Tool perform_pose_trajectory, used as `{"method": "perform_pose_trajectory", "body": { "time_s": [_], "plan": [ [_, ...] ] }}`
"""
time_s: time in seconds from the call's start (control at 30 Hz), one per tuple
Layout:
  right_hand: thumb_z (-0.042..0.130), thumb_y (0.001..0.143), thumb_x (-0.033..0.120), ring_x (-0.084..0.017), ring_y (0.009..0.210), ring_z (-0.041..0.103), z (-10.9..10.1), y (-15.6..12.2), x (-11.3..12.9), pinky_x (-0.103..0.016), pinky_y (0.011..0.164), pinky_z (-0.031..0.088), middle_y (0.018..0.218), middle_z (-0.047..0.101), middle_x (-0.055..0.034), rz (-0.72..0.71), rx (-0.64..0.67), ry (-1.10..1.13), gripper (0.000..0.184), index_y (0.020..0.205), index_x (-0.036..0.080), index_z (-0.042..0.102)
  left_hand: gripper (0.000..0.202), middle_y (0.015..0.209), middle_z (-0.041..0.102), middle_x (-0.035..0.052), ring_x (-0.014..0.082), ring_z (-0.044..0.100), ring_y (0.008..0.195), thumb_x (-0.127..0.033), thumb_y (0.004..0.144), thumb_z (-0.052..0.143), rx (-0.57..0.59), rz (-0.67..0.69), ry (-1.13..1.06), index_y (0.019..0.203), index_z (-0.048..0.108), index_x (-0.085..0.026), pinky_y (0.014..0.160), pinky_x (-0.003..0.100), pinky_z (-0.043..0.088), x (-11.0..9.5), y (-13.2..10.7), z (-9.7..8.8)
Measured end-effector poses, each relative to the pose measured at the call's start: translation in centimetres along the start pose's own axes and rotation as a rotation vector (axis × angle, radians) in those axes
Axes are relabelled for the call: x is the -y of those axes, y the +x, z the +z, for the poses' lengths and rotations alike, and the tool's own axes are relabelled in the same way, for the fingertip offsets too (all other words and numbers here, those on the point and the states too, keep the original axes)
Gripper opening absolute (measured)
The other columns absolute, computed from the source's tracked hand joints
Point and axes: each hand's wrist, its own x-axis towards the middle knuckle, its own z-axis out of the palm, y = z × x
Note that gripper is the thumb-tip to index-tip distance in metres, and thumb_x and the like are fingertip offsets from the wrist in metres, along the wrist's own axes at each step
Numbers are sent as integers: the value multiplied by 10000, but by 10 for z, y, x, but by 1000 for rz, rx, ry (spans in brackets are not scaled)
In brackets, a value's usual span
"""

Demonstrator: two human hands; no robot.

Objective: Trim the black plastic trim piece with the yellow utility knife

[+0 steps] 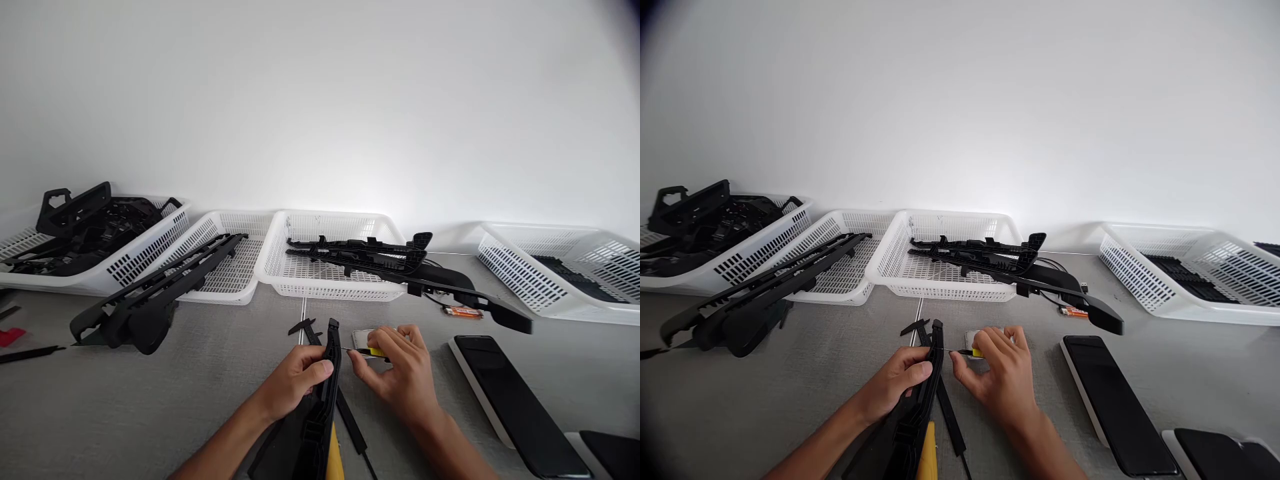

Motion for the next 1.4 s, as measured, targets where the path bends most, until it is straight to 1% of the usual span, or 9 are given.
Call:
{"method": "perform_pose_trajectory", "body": {
  "time_s": [0.17,0.33,0.53,0.87,1.03,1.13,1.3,1.4],
  "plan": [
    [659,1109,347,-128,602,508,-1,0,0,-349,782,342,717,584,66,23,-14,-7,323,872,234,472,619,671,356,-54,87,294,598,-744,920,696,14,6,5,753,515,-176,568,247,229,0,0,0],
    [637,1121,357,-132,617,564,-2,2,6,-353,760,343,746,642,47,21,-27,33,323,880,236,459,650,664,330,-61,84,271,589,-778,902,702,-12,4,15,741,491,-185,552,249,215,1,1,-1],
    [621,1126,366,-140,601,543,1,1,14,-362,768,351,702,603,51,-26,-5,2,330,867,240,458,630,668,354,-57,84,293,591,-761,925,696,-20,20,32,775,549,-166,552,243,239,1,2,-2],
    [632,1125,367,-142,624,574,1,2,16,-363,770,351,717,637,45,-14,-5,-1,329,870,239,467,632,683,375,-50,87,315,606,-764,930,693,-28,22,39,802,576,-156,568,240,248,2,2,-2],
    [598,1147,398,-143,632,587,1,1,17,-370,777,350,728,658,38,3,2,-4,337,879,239,471,598,698,394,-43,94,334,620,-731,953,680,-23,26,53,823,601,-153,588,240,272,0,1,-1],
    [609,1148,389,-137,631,593,0,2,15,-367,774,347,731,665,41,21,-14,-9,338,879,234,476,588,698,378,-47,94,320,622,-720,956,679,-7,21,48,808,572,-161,589,238,270,-1,1,-1],
    [630,1138,375,-132,616,583,-3,4,9,-365,756,333,723,652,50,51,-33,-27,349,863,231,471,612,700,355,-45,97,313,634,-716,953,686,30,35,50,740,477,-182,601,238,276,-3,1,0],
    [647,1123,362,-127,610,568,-2,3,8,-363,760,336,724,646,52,51,-26,-11,340,866,231,467,604,704,357,-44,98,313,633,-723,955,672,36,36,52,758,494,-180,604,241,278,-3,1,0]
  ]
}}
